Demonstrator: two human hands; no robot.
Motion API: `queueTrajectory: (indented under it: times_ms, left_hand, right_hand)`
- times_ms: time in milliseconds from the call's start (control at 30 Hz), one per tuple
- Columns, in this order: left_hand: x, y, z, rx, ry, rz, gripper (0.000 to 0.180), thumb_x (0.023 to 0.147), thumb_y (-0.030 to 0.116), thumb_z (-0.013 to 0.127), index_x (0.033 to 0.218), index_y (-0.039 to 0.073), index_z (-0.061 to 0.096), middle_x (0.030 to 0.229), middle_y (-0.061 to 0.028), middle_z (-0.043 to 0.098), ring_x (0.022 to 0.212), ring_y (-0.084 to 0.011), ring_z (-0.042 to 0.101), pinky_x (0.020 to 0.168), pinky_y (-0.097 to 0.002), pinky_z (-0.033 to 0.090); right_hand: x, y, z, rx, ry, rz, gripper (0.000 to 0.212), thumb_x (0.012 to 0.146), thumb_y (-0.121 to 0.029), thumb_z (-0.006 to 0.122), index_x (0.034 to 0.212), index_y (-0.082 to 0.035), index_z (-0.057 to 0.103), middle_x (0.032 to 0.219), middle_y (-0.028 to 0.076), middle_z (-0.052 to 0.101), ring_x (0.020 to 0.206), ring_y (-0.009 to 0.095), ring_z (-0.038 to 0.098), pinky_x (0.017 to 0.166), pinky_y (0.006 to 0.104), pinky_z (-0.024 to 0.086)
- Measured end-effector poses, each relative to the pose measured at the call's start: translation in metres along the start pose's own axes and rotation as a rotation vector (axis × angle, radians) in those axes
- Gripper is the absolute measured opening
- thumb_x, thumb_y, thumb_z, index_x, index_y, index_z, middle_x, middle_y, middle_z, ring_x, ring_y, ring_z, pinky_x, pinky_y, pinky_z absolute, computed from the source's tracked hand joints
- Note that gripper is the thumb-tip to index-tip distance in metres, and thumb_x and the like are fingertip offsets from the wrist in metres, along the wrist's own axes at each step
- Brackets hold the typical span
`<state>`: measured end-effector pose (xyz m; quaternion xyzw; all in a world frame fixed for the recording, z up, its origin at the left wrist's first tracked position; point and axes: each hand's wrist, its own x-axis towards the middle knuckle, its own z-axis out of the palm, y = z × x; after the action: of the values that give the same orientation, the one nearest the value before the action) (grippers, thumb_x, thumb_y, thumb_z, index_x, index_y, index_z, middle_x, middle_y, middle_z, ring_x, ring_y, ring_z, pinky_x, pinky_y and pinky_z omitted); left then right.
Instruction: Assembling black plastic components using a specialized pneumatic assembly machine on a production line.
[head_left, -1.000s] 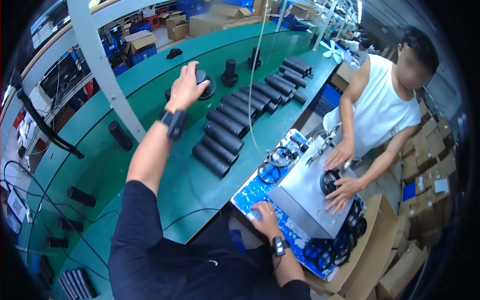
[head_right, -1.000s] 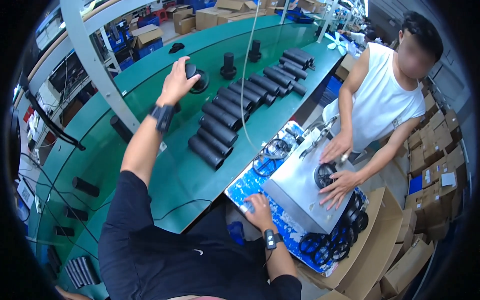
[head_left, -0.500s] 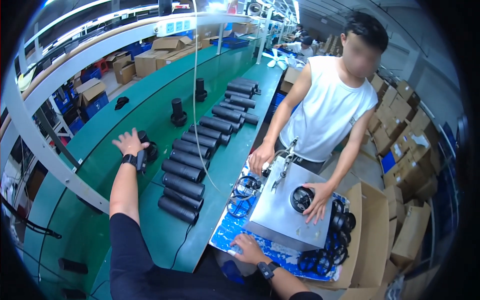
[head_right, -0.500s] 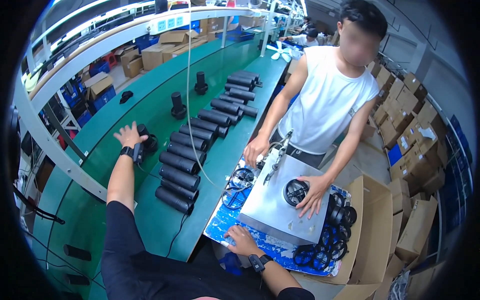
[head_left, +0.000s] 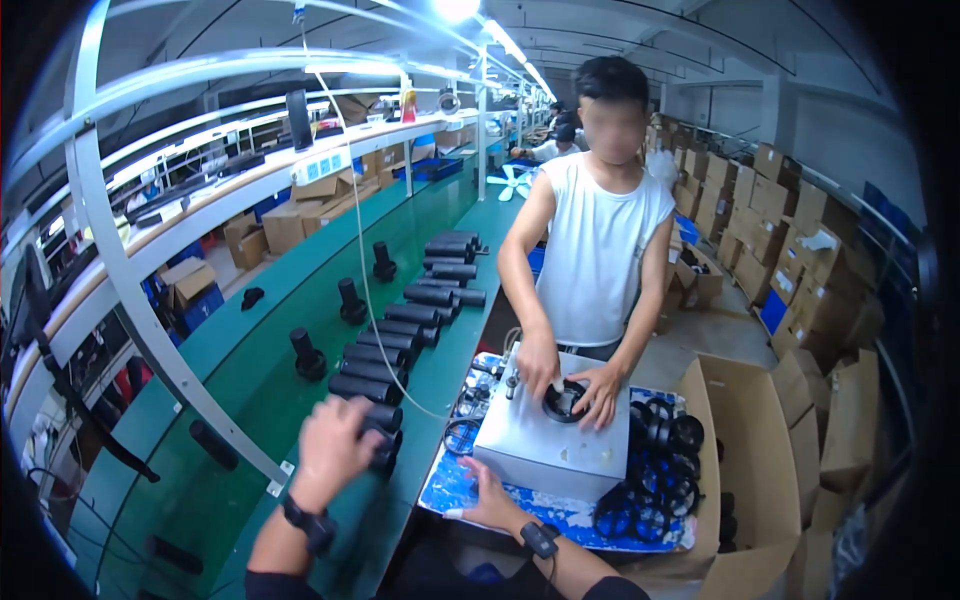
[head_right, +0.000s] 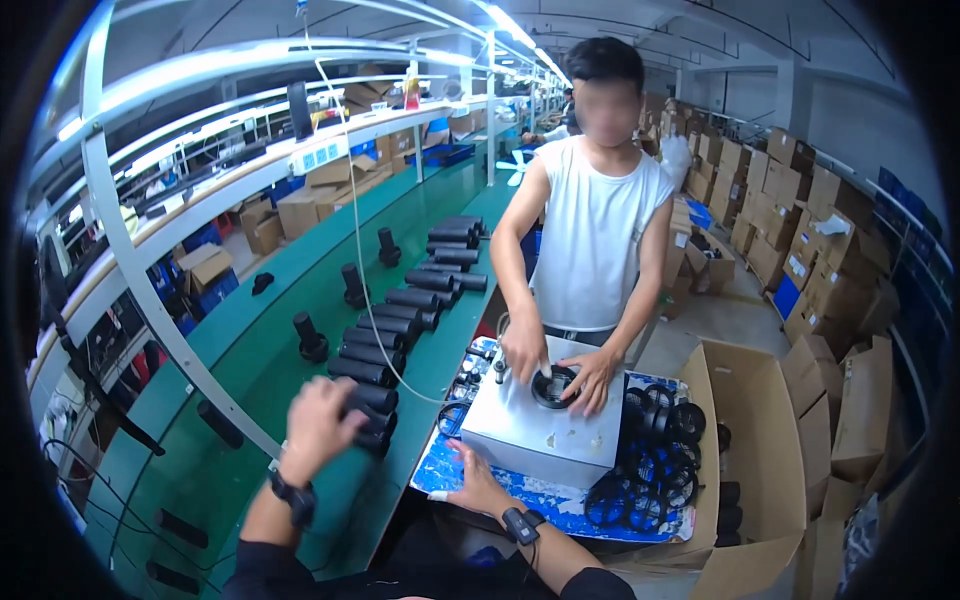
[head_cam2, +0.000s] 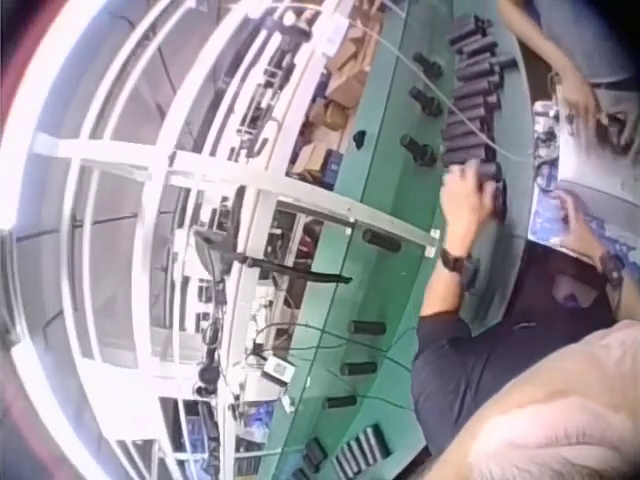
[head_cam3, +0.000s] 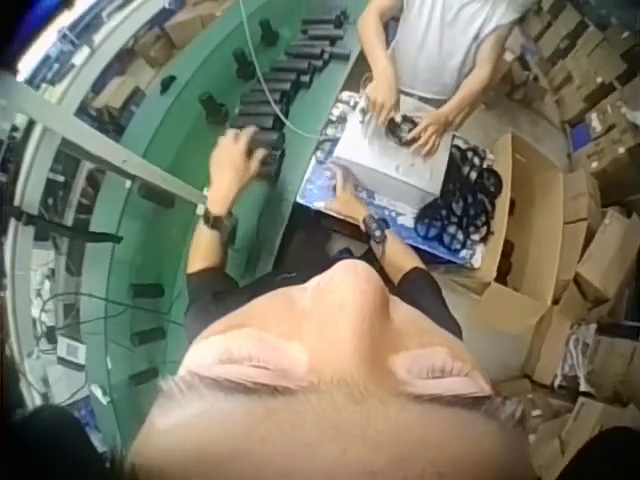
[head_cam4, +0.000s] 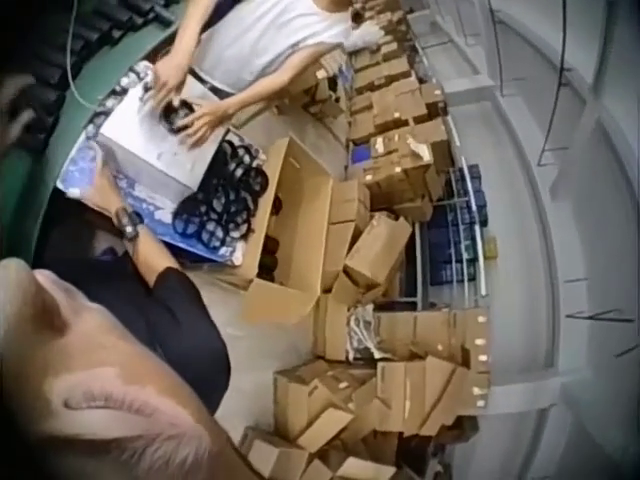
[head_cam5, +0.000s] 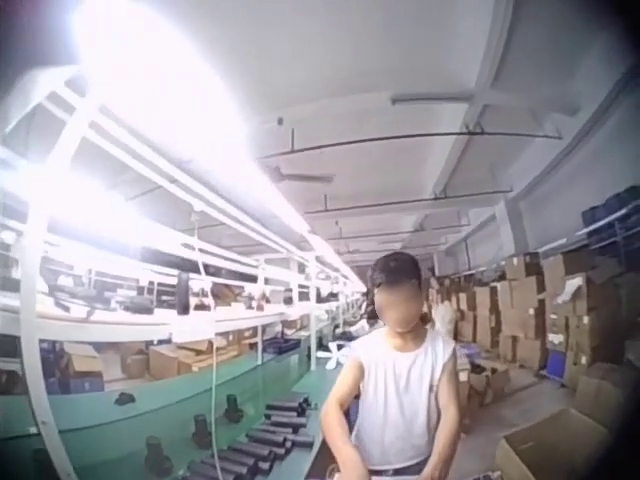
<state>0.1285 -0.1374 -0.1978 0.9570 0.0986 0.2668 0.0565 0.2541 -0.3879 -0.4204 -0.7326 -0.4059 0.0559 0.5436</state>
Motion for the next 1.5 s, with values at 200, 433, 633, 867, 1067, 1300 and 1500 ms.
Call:
queueTrajectory:
  times_ms: [200, 433, 633, 867, 1067, 1300, 1500]
  left_hand:
    - [-0.050, 0.094, 0.031, -0.656, -0.231, 0.280, 0.092, 0.090, 0.058, 0.075, 0.161, 0.008, 0.045, 0.143, -0.0231, 0.056, 0.134, -0.0396, 0.057, 0.115, -0.0471, 0.044]
    - [-0.008, 0.220, -0.104, -2.485, -0.930, 0.894, 0.137, 0.081, 0.103, 0.016, 0.170, 0.003, -0.013, 0.171, -0.0424, 0.005, 0.163, -0.0497, 0.007, 0.130, -0.0642, 0.010]
    - [-0.025, 0.218, -0.088, -2.641, -0.793, 0.988, 0.135, 0.085, 0.099, 0.023, 0.168, -0.001, -0.015, 0.166, -0.0458, 0.013, 0.162, -0.0504, 0.006, 0.130, -0.0645, 0.007]
    - [-0.036, 0.196, -0.079, -2.679, -0.584, 1.185, 0.135, 0.090, 0.093, 0.034, 0.165, -0.007, -0.018, 0.159, -0.0506, 0.024, 0.162, -0.0512, 0.006, 0.130, -0.0648, 0.002]
    - [-0.018, 0.179, -0.080, -2.685, -0.465, 1.393, 0.136, 0.094, 0.089, 0.041, 0.163, -0.012, -0.020, 0.154, -0.0540, 0.032, 0.162, -0.0518, 0.005, 0.130, -0.0651, -0.001]
    - [0.002, 0.166, -0.068, -2.409, -0.624, 1.045, 0.129, 0.090, 0.093, 0.039, 0.171, 0.004, -0.008, 0.164, -0.0438, 0.026, 0.163, -0.0476, 0.006, 0.128, -0.0680, 0.001]
    - [0.003, 0.156, -0.011, -2.282, -0.355, 0.666, 0.122, 0.096, 0.080, 0.055, 0.168, -0.009, 0.012, 0.168, -0.0375, 0.030, 0.161, -0.0449, 0.022, 0.130, -0.0561, 0.015]
  right_hand:
    - [-0.038, -0.053, -0.036, -0.075, -0.169, 0.116, 0.084, 0.078, -0.033, 0.094, 0.144, 0.000, 0.053, 0.135, 0.021, 0.067, 0.127, 0.036, 0.066, 0.104, 0.0453, 0.054]
    - [-0.092, 0.002, -0.049, 0.134, 0.303, 0.283, 0.078, 0.075, -0.036, 0.098, 0.135, -0.001, 0.061, 0.127, 0.021, 0.070, 0.118, 0.033, 0.069, 0.102, 0.0447, 0.054]
    - [-0.108, 0.059, -0.047, 0.054, 0.287, 0.411, 0.075, 0.076, -0.034, 0.098, 0.131, -0.001, 0.062, 0.124, 0.019, 0.072, 0.111, 0.030, 0.072, 0.097, 0.0415, 0.056]
    - [-0.124, 0.074, -0.048, 0.054, 0.338, 0.386, 0.078, 0.075, -0.034, 0.099, 0.134, -0.001, 0.059, 0.121, 0.019, 0.074, 0.108, 0.031, 0.073, 0.095, 0.0430, 0.057]
    - [-0.118, 0.070, -0.046, 0.015, 0.245, 0.428, 0.082, 0.076, -0.032, 0.099, 0.138, 0.000, 0.056, 0.124, 0.018, 0.073, 0.113, 0.029, 0.071, 0.100, 0.0420, 0.055]
    - [-0.120, 0.085, -0.041, 0.192, 0.390, 0.344, 0.084, 0.076, -0.033, 0.099, 0.139, 0.001, 0.055, 0.129, 0.019, 0.069, 0.119, 0.032, 0.069, 0.105, 0.0443, 0.053]
    - [-0.079, -0.005, -0.063, -0.092, 0.273, 0.220, 0.081, 0.074, -0.031, 0.100, 0.136, 0.001, 0.059, 0.132, 0.018, 0.068, 0.121, 0.030, 0.068, 0.105, 0.0440, 0.054]
